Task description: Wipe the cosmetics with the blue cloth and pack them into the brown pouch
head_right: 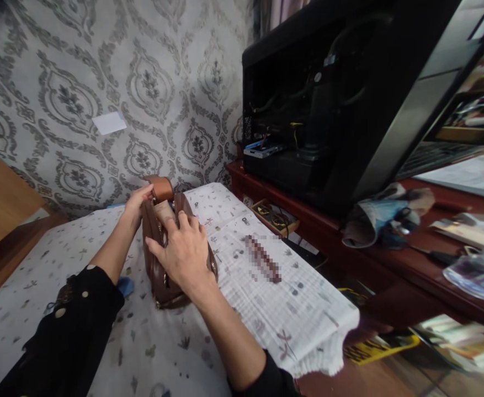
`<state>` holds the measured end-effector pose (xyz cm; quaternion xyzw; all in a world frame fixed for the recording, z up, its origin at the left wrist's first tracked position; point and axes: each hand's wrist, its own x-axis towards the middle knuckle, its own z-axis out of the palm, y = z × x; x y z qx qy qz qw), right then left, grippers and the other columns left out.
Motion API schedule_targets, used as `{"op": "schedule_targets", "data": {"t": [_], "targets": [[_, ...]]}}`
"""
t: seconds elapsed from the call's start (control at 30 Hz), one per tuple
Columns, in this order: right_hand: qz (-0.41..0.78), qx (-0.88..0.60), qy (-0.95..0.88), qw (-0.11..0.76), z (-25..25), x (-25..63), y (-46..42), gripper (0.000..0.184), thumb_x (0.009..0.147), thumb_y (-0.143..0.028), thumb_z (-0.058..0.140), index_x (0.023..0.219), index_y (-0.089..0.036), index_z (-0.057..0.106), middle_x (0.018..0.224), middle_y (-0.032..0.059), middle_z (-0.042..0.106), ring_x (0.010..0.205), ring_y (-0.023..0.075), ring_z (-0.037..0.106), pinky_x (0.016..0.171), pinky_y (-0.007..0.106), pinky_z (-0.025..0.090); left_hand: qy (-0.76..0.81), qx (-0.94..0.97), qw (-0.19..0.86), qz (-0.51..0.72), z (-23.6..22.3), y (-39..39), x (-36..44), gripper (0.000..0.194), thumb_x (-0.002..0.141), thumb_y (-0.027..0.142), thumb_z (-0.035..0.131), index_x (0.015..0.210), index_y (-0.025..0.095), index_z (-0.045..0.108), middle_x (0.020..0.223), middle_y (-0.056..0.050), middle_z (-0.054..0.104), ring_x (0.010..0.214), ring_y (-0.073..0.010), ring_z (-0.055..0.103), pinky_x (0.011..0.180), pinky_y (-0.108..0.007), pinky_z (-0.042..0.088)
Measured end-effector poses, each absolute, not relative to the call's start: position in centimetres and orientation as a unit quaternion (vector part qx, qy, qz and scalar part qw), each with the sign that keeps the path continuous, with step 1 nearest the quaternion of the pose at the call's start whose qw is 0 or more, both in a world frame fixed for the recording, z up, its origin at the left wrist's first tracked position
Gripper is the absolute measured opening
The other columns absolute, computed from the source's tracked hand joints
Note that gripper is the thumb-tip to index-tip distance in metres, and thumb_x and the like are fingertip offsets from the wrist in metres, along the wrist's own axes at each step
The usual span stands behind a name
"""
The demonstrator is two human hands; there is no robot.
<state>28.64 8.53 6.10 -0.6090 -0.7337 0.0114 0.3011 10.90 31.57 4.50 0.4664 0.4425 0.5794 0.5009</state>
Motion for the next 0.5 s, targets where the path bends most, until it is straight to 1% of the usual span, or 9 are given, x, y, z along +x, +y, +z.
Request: {"op": "schedule_targets", "data": {"t": [0.07,0.13,0.17,0.23,0.33,0.43,0.5], "targets": [[0.013,-0.611,-0.734,0.297,6.1,28.6,8.6,0.056,0.093,-0.062,0.053,0.133,-0.023,0.06,0.14,0.0118,0.056,0.121,0.0345,0.053,0.098,0.05,0.047,0.453,0.469,0.503,0.566,5.0,31.7,11.1,0.039,0.073,0.036,0.078,0.099,0.009,0.067,0.074,-0.009,0.074,0.067,-0.0207,0.07,0.067,-0.033,0.058],[0.012,-0.611,-0.733,0.298,6.0,28.6,8.6,0.057,0.092,-0.062,0.053,0.134,-0.022,0.059,0.141,0.0119,0.056,0.122,0.0349,0.052,0.098,0.05,0.047,0.457,0.477,0.498,0.562,5.5,31.6,11.4,0.035,0.069,0.029,0.08,0.094,0.009,0.068,0.072,-0.009,0.073,0.063,-0.0201,0.068,0.065,-0.033,0.057],[0.012,-0.612,-0.732,0.299,6.0,28.6,8.6,0.058,0.092,-0.062,0.053,0.134,-0.022,0.058,0.141,0.0118,0.056,0.122,0.0349,0.052,0.098,0.05,0.047,0.453,0.484,0.491,0.565,5.8,31.5,11.5,0.035,0.066,0.025,0.08,0.095,0.01,0.068,0.074,-0.008,0.073,0.063,-0.0191,0.068,0.066,-0.032,0.057],[0.013,-0.614,-0.729,0.302,6.0,28.6,8.6,0.058,0.092,-0.061,0.054,0.134,-0.021,0.058,0.14,0.0116,0.056,0.123,0.0349,0.052,0.098,0.05,0.047,0.439,0.5,0.474,0.576,6.4,30.9,11.7,0.042,0.063,0.018,0.079,0.103,0.013,0.067,0.085,-0.005,0.075,0.069,-0.017,0.069,0.069,-0.029,0.057],[0.015,-0.614,-0.728,0.304,5.9,28.5,8.7,0.058,0.092,-0.061,0.055,0.134,-0.021,0.057,0.138,0.0123,0.057,0.123,0.0345,0.052,0.098,0.049,0.047,0.421,0.528,0.442,0.59,7.0,29.6,11.7,0.05,0.062,0.016,0.076,0.111,0.019,0.066,0.097,-0.001,0.075,0.077,-0.0154,0.069,0.069,-0.024,0.055],[0.015,-0.615,-0.727,0.307,6.0,28.5,8.7,0.06,0.091,-0.061,0.055,0.135,-0.02,0.057,0.137,0.0129,0.058,0.122,0.0346,0.053,0.098,0.049,0.046,0.411,0.553,0.418,0.593,7.4,28.2,12.1,0.046,0.062,0.015,0.072,0.107,0.021,0.066,0.098,-0.001,0.075,0.081,-0.0163,0.069,0.067,-0.023,0.052],[0.017,-0.614,-0.726,0.31,5.9,28.4,8.8,0.061,0.091,-0.06,0.056,0.137,-0.02,0.055,0.136,0.0126,0.059,0.121,0.0343,0.053,0.098,0.048,0.046,0.405,0.578,0.4,0.585,7.6,27.4,12.5,0.045,0.062,0.015,0.069,0.107,0.021,0.065,0.097,-0.001,0.074,0.084,-0.0176,0.069,0.072,-0.025,0.053]]}}
